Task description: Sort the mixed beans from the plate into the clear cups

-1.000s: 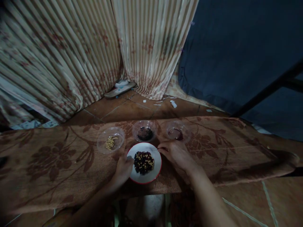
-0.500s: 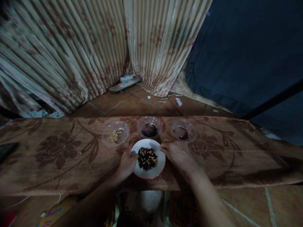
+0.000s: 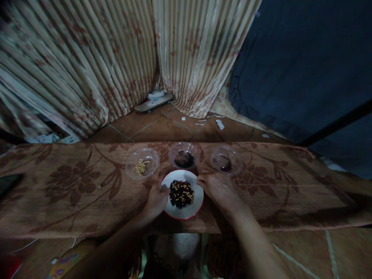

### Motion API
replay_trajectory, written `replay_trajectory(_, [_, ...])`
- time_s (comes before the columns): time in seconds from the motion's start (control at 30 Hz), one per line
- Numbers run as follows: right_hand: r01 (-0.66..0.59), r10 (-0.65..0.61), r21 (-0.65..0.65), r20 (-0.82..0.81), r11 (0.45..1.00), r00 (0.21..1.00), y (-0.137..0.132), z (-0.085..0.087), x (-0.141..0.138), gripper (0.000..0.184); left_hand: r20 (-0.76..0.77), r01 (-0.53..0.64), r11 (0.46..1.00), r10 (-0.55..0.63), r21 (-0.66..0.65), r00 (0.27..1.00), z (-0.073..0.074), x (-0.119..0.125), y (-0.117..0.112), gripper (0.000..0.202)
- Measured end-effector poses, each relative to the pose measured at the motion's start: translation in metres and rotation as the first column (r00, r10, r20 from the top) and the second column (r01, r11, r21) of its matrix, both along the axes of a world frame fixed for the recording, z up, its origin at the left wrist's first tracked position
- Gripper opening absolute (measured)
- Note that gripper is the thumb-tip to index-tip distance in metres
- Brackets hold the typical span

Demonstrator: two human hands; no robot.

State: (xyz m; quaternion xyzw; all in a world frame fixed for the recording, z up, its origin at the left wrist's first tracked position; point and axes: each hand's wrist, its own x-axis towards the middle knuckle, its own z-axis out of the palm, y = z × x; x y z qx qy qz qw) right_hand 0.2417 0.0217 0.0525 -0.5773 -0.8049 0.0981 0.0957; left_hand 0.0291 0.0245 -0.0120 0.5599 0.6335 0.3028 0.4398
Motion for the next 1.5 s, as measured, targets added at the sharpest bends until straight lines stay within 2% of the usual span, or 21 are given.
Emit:
replay_trajectory(0.5, [0.033, -0.033, -0.048, -0.013, 0.998, 0.999, -0.001, 0.003, -0.003, 0.026, 0.016, 0.002, 1.000, -0.002, 0.004, 1.000, 0.001, 0.000, 0.000, 0.051])
replay_trajectory(0.7, [0.041, -0.043, -0.033, -0.066, 0.999, 0.997, -0.002, 0.003, -0.001, 0.024, 0.013, -0.023, 1.000, 0.023, -0.012, 1.000, 0.002, 0.000, 0.000, 0.053])
replay_trajectory(0.87, [0.022, -0.030, -0.041, -0.199, 0.999, 0.980, -0.002, 0.010, 0.006, 0.021, 0.006, -0.007, 1.000, 0.007, -0.003, 1.000, -0.001, 0.000, 0.001, 0.051])
replay_trajectory(1.03, [0.163, -0.148, 0.031, -0.277, 0.986, 0.949, -0.004, 0.024, 0.020, 0.022, -0.007, -0.018, 1.000, 0.018, 0.024, 1.000, -0.003, 0.000, 0.001, 0.051])
replay_trajectory(1.13, [0.302, -0.256, 0.096, -0.326, 0.948, 0.910, -0.005, 0.029, 0.039, 0.024, 0.020, -0.004, 0.999, 0.003, 0.039, 1.000, -0.001, 0.000, 0.001, 0.050])
replay_trajectory(1.3, [0.622, -0.556, 0.081, -0.368, 0.779, 0.745, -0.007, 0.026, 0.078, 0.030, 0.016, -0.004, 1.000, 0.004, 0.023, 1.000, 0.000, -0.002, 0.002, 0.050])
replay_trajectory(1.4, [0.690, -0.627, 0.136, -0.324, 0.711, 0.709, -0.007, 0.021, 0.091, 0.032, -0.020, -0.018, 1.000, 0.018, 0.009, 1.000, 0.002, -0.002, 0.004, 0.051])
replay_trajectory(1.5, [0.695, -0.643, 0.237, -0.265, 0.679, 0.719, -0.005, 0.017, 0.094, 0.030, -0.075, -0.022, 1.000, 0.021, -0.006, 0.997, 0.003, -0.002, 0.006, 0.051])
